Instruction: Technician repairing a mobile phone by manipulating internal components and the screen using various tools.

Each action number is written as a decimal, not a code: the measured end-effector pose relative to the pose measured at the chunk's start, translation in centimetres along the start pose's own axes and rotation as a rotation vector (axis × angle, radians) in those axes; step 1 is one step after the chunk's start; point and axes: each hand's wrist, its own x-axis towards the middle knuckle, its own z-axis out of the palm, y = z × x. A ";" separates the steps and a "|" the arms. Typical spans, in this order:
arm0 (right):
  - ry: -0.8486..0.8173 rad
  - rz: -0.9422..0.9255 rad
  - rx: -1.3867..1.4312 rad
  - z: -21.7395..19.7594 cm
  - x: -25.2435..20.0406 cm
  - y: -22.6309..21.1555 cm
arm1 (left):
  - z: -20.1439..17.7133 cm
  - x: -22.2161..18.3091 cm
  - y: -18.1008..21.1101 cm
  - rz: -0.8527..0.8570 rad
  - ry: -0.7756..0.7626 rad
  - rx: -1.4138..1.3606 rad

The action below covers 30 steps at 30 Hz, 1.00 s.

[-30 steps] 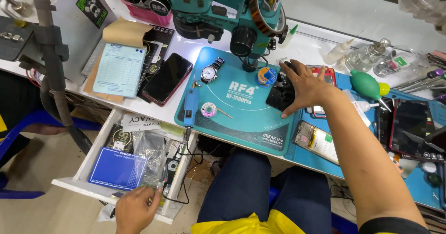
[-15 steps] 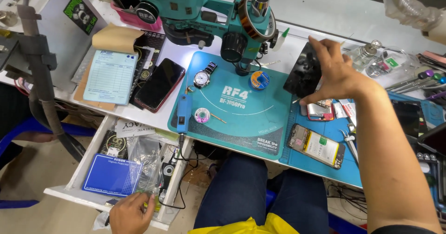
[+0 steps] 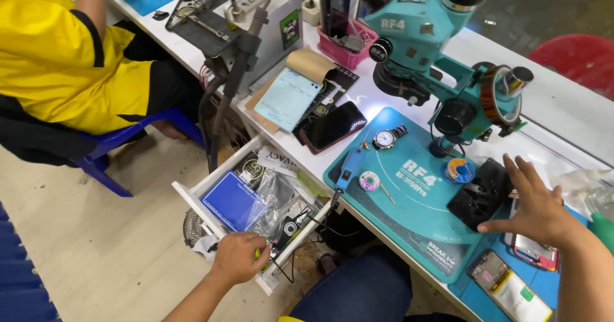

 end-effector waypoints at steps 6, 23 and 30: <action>0.310 -0.112 -0.039 -0.1 -1.5 0.7 | -0.2 0.0 0.2 -0.047 -0.079 0.018; 0.446 0.167 -0.300 9.0 1.6 7.9 | -0.6 -0.6 0.1 -0.097 -0.214 0.063; 0.824 -0.095 -0.337 10.1 0.5 9.0 | -1.4 -0.1 0.5 -0.127 -0.273 0.057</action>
